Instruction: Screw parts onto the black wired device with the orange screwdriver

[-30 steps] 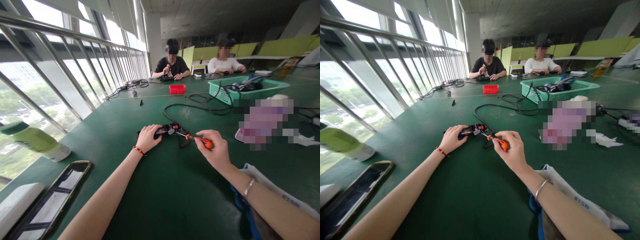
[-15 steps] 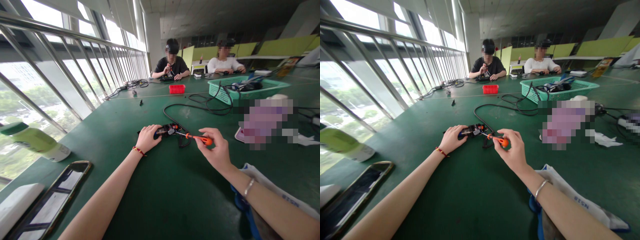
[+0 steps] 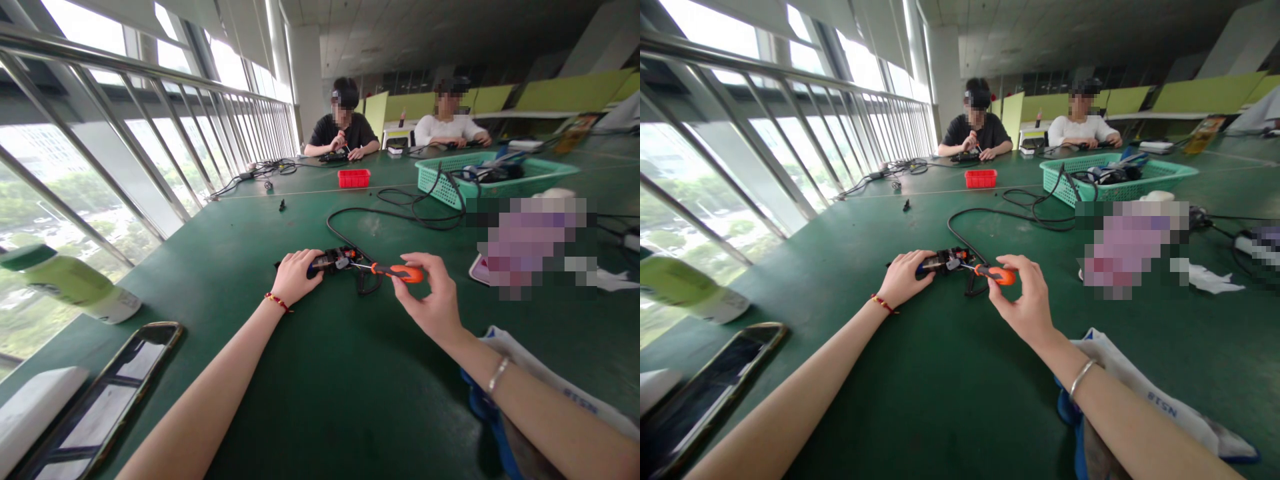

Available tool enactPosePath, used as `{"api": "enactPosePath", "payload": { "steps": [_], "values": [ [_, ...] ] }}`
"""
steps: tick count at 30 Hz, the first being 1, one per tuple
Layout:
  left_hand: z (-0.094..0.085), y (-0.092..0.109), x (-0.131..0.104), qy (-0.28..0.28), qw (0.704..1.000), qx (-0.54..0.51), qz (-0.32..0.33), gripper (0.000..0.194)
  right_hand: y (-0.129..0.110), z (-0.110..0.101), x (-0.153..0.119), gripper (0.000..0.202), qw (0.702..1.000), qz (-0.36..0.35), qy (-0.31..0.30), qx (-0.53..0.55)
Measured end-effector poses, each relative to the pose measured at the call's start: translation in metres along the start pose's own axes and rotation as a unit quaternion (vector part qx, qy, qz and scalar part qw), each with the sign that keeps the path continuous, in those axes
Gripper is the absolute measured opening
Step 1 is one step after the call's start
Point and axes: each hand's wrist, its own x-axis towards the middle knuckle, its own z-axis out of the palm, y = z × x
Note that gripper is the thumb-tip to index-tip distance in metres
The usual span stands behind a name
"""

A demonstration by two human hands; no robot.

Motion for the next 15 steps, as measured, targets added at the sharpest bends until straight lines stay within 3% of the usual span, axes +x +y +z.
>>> {"api": "enactPosePath", "payload": {
  "steps": [3, 9, 15],
  "values": [
    [0.0002, -0.0002, -0.0001, 0.003, 1.0, -0.001, 0.003, 0.033, -0.0003, 0.0, 0.0005, 0.033, 1.0, -0.014, 0.012, 0.005],
    [0.0, -0.0007, -0.0002, 0.001, 1.0, -0.002, 0.005, 0.033, -0.0016, -0.0012, 0.0007, 0.005, 0.999, 0.001, -0.031, -0.02],
    [-0.0004, 0.0, -0.0002, 0.0, 1.0, -0.001, 0.004, 0.033, -0.0013, -0.0009, 0.0016, 0.031, 1.0, -0.019, 0.012, 0.004]
  ]
}}
